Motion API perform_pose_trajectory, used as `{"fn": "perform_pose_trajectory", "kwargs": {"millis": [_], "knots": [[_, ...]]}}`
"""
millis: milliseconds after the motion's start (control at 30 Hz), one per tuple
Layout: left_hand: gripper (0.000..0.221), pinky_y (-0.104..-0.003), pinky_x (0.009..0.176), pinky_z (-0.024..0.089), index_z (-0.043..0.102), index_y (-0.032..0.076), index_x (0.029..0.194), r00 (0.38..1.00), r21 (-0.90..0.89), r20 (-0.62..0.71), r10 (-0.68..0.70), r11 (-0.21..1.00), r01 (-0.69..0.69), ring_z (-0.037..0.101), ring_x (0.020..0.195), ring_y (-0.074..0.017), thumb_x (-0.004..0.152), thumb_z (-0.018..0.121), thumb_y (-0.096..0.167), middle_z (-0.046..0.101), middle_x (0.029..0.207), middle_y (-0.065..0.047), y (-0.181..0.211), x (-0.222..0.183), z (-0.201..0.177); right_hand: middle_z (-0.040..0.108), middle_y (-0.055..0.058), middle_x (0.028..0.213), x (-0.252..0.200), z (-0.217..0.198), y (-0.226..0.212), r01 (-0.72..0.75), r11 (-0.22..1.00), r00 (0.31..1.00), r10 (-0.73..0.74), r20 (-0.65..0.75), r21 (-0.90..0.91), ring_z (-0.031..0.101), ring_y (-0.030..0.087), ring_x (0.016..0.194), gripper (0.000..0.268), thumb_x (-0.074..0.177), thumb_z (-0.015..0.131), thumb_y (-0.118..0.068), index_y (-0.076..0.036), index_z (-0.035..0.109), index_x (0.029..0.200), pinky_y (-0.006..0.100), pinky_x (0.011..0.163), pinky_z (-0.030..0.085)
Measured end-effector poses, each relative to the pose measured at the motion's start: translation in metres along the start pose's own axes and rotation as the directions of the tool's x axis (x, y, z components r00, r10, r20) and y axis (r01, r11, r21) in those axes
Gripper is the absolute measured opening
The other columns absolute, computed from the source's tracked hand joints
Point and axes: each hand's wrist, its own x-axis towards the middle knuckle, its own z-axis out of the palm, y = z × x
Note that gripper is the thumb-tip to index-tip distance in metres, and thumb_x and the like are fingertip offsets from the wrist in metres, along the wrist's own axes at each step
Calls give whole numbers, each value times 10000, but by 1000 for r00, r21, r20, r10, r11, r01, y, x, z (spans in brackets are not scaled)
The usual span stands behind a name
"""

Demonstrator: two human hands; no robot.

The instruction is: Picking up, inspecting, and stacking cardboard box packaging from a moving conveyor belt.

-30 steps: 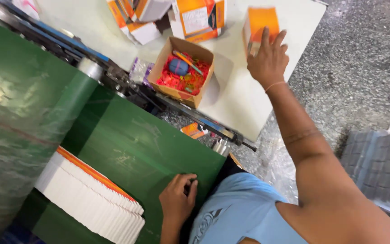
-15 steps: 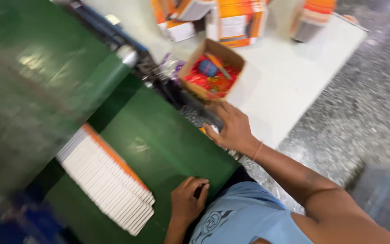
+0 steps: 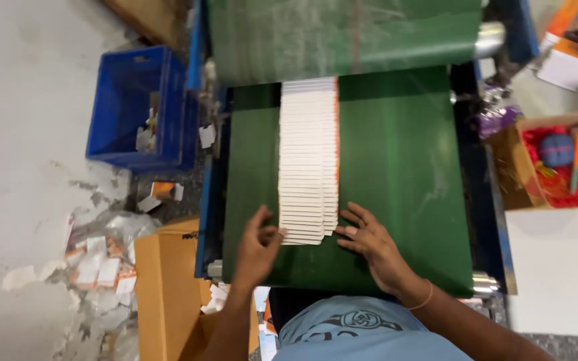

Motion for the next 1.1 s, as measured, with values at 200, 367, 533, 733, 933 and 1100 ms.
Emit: {"fn": "perform_pose_trajectory", "kwargs": {"millis": [200,367,533,733,933,1100], "knots": [[715,-329,1018,516,452,-23,1493,949,-650,315,13,731,206,623,1218,-234,887,760,198,644,1367,-149,1,19,33,508,352,1259,56,-13,57,-39,964,999,44,-15,261,480,358,1037,765,1039,669,-278,53,363,1656,497,860,404],[632,-339,966,538,488,0,1430,996,-617,87,22,786,37,653,1159,-228,893,747,210,667,1304,-150,12,131,84,457,267,1442,145,17,2,501,547,662,-741,-110,-671,524,420,1278,810,937,726,-266,14,300,1567,481,1063,450],[664,-374,893,549,458,34,1464,998,-627,-14,-62,778,39,693,1053,-268,908,723,281,709,1190,-171,28,214,94,554,208,1391,214,22,-48,451,310,473,-878,-70,-837,594,388,1244,762,883,799,-301,-95,453,1529,433,1044,506],[573,-357,1014,506,571,-10,1398,962,-483,-110,250,833,-272,663,1186,-236,931,712,291,700,1293,-159,28,211,92,570,163,1324,210,23,-47,476,500,593,-790,-155,-723,666,313,1145,738,831,807,-302,-99,484,1463,408,963,554],[580,-357,1038,480,548,-1,1419,985,-543,-50,162,824,-163,631,1230,-232,929,690,276,656,1359,-154,29,207,91,567,163,1309,209,20,-46,470,472,598,-792,-125,-746,660,305,1154,775,825,806,-283,-102,453,1491,397,957,551],[583,-356,1039,476,538,2,1421,985,-560,-34,171,813,-161,627,1227,-233,931,689,281,656,1352,-153,32,200,87,540,170,1333,205,20,-46,491,514,626,-769,-125,-703,662,305,1154,779,836,793,-291,-111,422,1498,394,960,554]]}}
